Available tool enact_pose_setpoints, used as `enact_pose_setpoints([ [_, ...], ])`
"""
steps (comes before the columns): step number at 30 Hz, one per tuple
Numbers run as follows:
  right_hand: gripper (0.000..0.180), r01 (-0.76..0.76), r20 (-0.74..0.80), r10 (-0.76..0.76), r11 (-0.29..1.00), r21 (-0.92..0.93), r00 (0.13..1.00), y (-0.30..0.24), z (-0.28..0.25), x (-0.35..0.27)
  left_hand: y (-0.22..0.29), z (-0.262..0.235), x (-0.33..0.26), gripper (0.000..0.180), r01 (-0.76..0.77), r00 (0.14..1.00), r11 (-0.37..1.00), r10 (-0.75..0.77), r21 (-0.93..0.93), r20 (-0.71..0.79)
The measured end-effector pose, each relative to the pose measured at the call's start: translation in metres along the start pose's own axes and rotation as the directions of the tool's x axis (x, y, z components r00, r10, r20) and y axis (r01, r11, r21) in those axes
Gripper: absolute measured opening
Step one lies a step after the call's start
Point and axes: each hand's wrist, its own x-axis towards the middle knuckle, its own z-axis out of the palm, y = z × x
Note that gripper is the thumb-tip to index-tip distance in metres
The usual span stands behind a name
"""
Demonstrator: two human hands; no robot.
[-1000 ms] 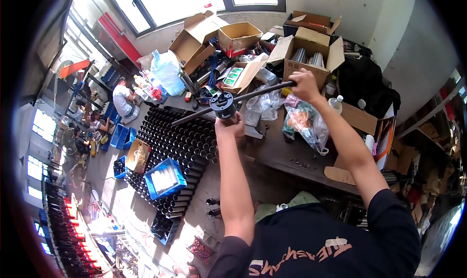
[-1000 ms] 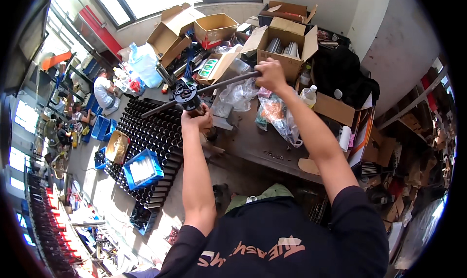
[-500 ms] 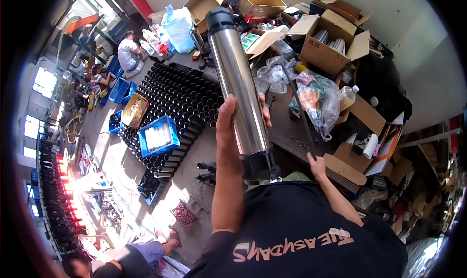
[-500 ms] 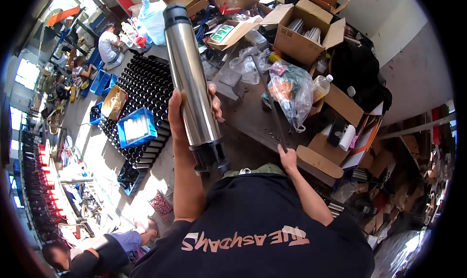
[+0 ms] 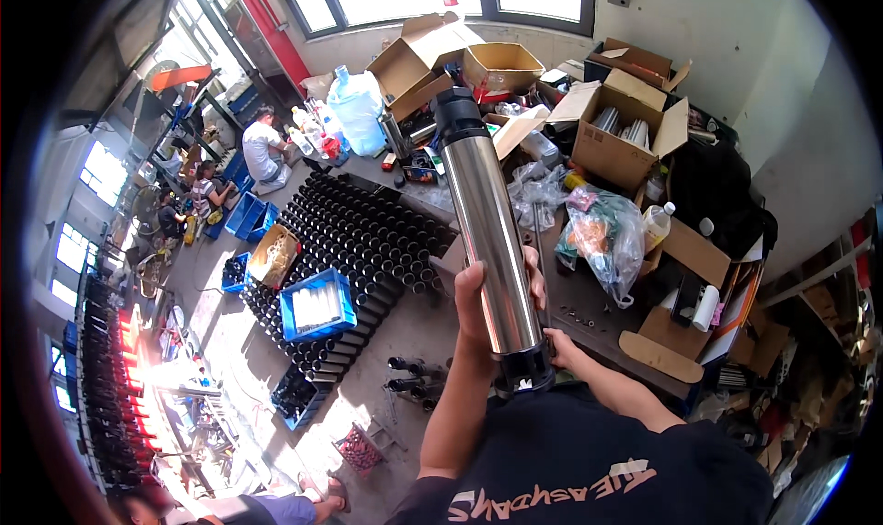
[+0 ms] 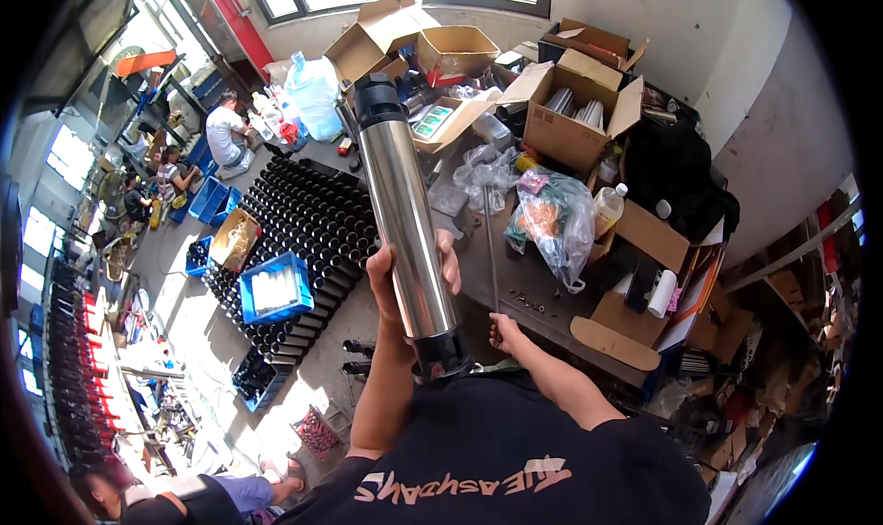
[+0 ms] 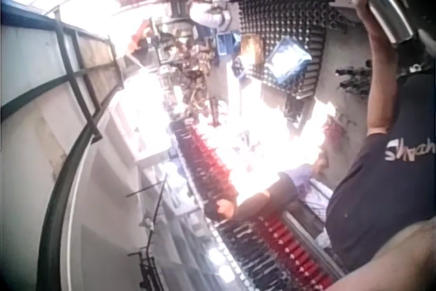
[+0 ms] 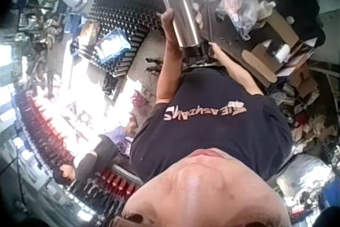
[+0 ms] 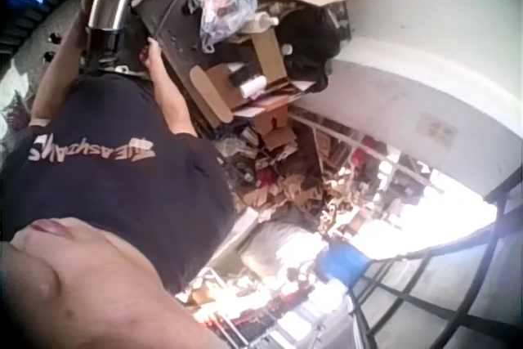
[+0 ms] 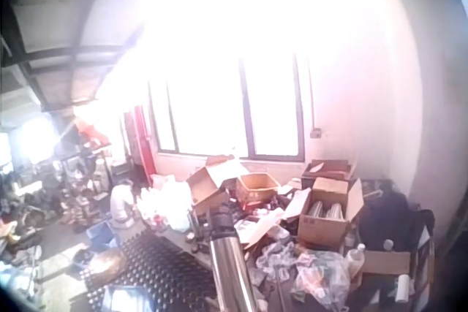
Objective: The person assembles industrial tube components by inserting a cylindrical filter into a metal tube, attaching a black plastic end cap, and then using a lever-operated press to secure the assembly before placing it in a wire cart.
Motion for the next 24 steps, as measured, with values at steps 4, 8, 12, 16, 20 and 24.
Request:
enact_pose_setpoints([
  [4,0.019,0.009,0.106,-0.005,0.999,-0.034,0.994,0.045,0.014,0.006,-0.005,-0.013,-0.01,0.089,-0.044,0.997,0.973,0.057,-0.227,0.052],
  [8,0.019,0.102,0.204,-0.099,0.995,-0.002,0.974,0.027,-0.03,0.031,-0.014,-0.001,0.004,0.077,0.03,0.998,0.96,-0.011,-0.278,0.07],
  [12,0.024,0.111,0.151,-0.082,0.974,-0.198,0.985,0.04,0.004,-0.024,0.013,-0.003,-0.015,0.065,0.12,0.963,0.989,-0.095,0.088,-0.251],
  [16,0.032,0.152,0.063,-0.139,0.937,-0.315,0.988,0.03,0.009,-0.053,0.017,-0.011,-0.016,0.058,0.197,0.91,0.942,-0.072,0.272,-0.408],
  [20,0.054,0.189,0.011,-0.203,0.887,-0.421,0.979,0.03,0.001,-0.049,0.01,-0.017,-0.019,0.061,0.223,0.906,0.931,-0.089,0.29,-0.413],
  [24,0.075,0.225,-0.059,-0.373,0.67,-0.708,0.926,0.038,0.01,-0.055,0.003,-0.01,-0.017,0.065,0.123,0.963,0.992,-0.112,0.031,-0.247],
])
